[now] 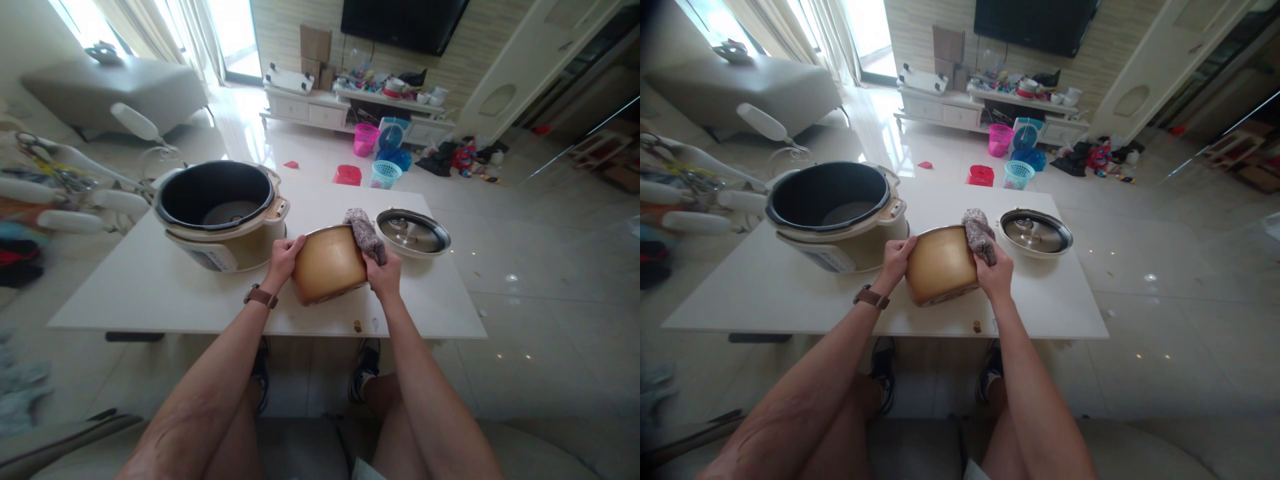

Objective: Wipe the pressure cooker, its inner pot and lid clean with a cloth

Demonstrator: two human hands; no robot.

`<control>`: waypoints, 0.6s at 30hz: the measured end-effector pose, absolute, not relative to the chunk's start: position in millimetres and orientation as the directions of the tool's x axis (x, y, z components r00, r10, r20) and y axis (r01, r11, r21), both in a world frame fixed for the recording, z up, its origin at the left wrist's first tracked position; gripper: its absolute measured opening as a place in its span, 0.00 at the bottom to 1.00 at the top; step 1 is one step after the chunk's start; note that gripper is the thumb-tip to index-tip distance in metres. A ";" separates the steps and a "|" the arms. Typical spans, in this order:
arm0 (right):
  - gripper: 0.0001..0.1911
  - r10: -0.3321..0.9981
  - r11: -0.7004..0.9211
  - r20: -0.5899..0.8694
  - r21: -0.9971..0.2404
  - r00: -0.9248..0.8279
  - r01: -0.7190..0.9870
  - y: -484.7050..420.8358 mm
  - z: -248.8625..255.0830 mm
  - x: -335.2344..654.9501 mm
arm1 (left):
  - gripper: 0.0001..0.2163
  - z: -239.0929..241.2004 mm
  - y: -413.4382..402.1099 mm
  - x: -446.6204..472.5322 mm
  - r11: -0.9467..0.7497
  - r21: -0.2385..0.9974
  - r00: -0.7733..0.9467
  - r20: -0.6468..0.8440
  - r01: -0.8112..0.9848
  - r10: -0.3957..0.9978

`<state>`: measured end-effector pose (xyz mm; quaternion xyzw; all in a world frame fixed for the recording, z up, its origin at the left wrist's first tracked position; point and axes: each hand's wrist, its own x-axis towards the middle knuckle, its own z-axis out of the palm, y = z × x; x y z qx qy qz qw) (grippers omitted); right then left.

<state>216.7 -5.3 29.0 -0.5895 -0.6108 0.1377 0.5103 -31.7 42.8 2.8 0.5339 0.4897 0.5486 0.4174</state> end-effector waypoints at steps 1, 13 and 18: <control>0.18 0.846 0.339 0.517 -0.709 0.129 0.618 -8.0 33.9 215.0 | 0.34 3.1 42.9 -31.5 -0.175 0.982 -0.080 0.180 0.071 0.980; 0.27 0.776 0.528 0.604 -0.467 -0.180 0.710 -16.8 48.5 210.6 | 0.33 4.5 42.3 -27.2 -0.167 0.978 -0.088 0.178 0.124 0.980; 0.24 0.803 0.487 0.593 -0.604 -0.052 0.631 -11.5 43.2 210.8 | 0.33 6.0 42.3 -26.0 -0.172 0.976 -0.100 0.186 0.135 0.977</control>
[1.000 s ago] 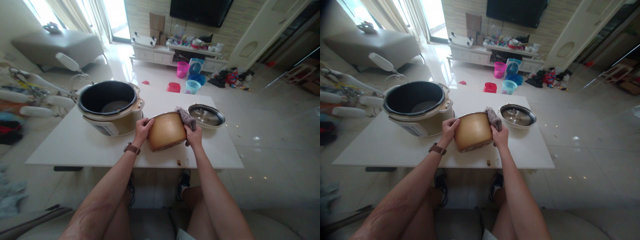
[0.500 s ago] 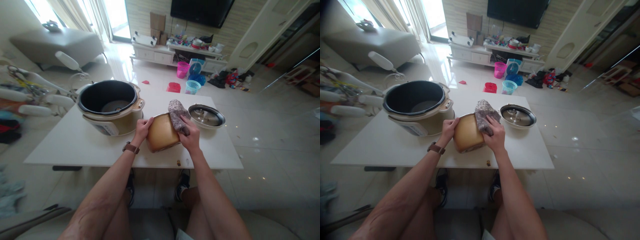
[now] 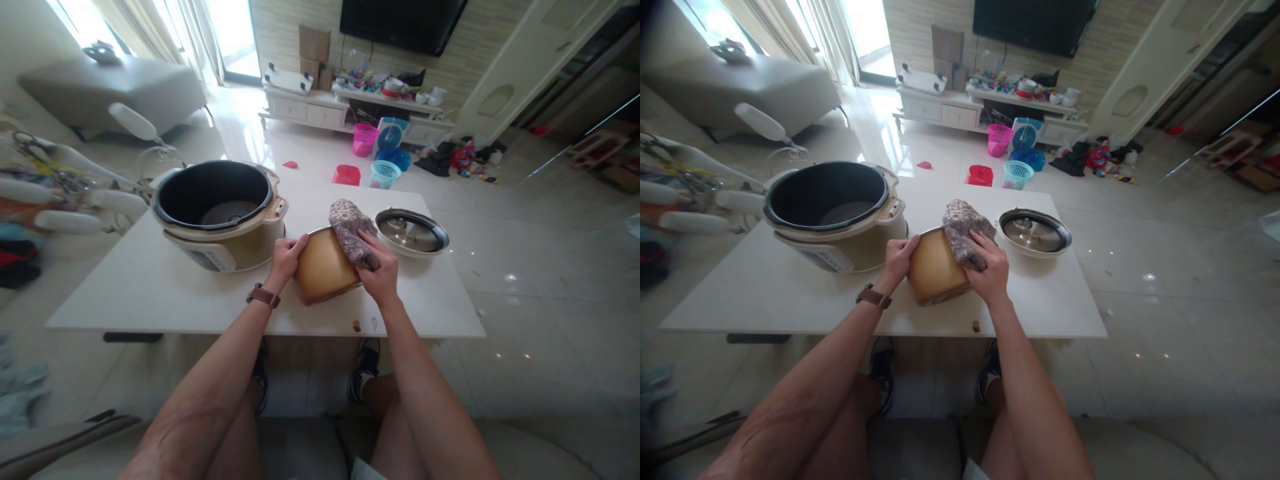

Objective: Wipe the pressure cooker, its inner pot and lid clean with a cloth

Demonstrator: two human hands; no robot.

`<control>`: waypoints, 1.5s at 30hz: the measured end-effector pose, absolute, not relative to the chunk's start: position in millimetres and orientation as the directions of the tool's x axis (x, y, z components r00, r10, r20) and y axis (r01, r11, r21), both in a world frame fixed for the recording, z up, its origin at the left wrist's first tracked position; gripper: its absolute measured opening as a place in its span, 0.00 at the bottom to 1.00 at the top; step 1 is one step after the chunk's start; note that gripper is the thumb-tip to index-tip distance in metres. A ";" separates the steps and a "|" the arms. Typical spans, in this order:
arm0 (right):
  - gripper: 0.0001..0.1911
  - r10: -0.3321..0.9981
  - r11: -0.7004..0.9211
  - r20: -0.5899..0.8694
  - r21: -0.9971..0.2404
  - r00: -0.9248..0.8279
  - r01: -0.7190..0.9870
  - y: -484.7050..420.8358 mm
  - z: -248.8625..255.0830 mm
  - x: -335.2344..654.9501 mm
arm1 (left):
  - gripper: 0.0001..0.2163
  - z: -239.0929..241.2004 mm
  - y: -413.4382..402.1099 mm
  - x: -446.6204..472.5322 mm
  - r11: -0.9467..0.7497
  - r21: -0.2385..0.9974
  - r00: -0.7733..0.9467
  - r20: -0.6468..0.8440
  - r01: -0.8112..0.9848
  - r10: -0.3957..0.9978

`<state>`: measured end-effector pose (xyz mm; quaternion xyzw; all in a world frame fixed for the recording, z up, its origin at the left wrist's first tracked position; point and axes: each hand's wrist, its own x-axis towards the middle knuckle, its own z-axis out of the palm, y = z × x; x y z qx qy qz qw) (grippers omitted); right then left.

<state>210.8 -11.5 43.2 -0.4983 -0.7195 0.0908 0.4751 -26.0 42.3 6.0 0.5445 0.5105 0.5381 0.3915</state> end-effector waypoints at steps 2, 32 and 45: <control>0.21 0.825 0.429 0.562 -0.692 0.061 0.581 -8.5 37.8 211.5 | 0.33 5.6 42.7 -26.4 -0.173 0.976 -0.101 0.187 0.132 0.977; 0.18 0.846 0.197 0.374 -0.882 0.381 0.429 1.1 21.7 223.2 | 0.33 -5.9 46.0 -30.2 -0.099 0.995 -0.197 0.094 -0.016 0.976; 0.27 0.772 0.284 0.547 -0.752 0.323 0.595 -7.5 12.7 206.8 | 0.24 -22.4 53.2 -13.3 0.181 0.926 -0.425 -0.318 -0.331 0.847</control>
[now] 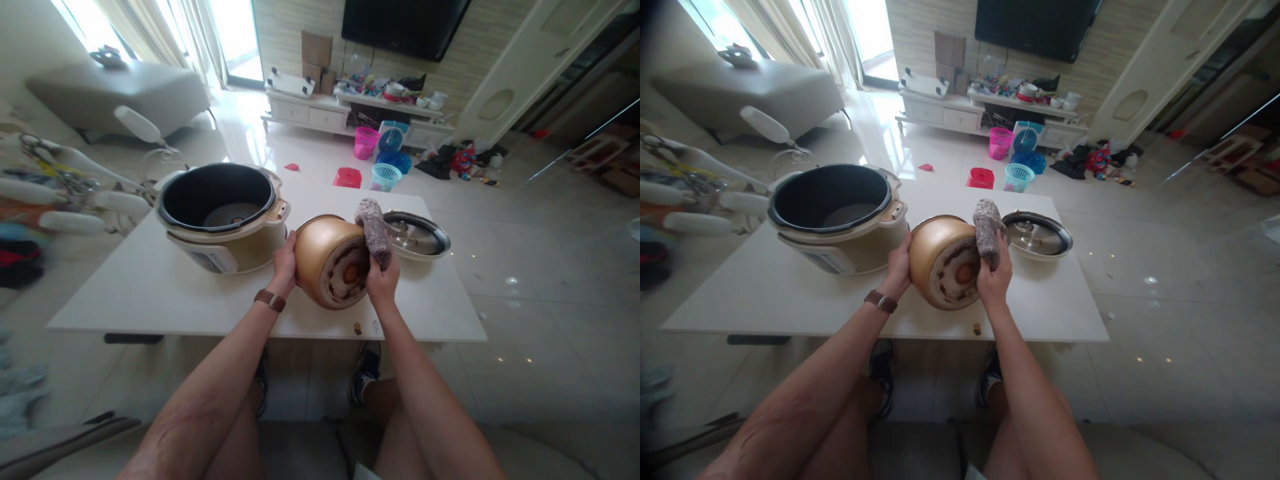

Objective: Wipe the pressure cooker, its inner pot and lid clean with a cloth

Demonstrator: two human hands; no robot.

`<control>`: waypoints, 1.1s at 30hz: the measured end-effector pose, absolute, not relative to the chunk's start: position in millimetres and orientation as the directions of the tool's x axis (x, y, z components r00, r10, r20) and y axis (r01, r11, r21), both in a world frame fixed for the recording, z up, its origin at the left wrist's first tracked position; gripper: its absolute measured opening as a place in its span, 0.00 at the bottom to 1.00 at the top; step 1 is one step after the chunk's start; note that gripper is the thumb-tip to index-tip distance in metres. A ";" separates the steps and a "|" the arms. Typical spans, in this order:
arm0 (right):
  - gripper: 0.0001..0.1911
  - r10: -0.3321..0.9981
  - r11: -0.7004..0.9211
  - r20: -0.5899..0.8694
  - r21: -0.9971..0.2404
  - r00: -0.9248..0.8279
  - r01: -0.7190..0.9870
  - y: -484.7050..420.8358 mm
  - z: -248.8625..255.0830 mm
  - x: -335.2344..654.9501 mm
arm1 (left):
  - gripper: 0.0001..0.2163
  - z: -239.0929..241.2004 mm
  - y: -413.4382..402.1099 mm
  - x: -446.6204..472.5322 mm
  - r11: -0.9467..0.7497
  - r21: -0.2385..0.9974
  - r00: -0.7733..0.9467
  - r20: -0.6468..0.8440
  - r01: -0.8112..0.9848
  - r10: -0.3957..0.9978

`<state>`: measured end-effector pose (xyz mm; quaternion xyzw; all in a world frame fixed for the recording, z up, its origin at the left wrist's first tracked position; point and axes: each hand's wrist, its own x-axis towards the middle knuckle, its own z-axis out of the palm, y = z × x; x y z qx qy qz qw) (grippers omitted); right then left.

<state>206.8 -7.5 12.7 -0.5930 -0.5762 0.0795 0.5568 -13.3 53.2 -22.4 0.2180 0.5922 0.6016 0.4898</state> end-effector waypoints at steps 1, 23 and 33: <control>0.28 0.778 0.300 0.574 -0.697 0.256 0.651 -10.6 12.1 201.6 | 0.24 -23.5 53.7 -13.2 0.188 0.916 -0.430 -0.339 -0.355 0.837; 0.33 0.839 0.207 0.525 -0.555 0.146 0.806 -5.7 1.6 179.3 | 0.15 -14.2 48.9 -9.6 0.242 0.807 -0.443 -0.515 -0.538 0.734; 0.36 0.831 0.120 0.482 -0.644 0.278 0.755 -52.9 -12.5 141.1 | 0.16 -5.8 46.5 -6.3 0.251 0.796 -0.468 -0.544 -0.551 0.697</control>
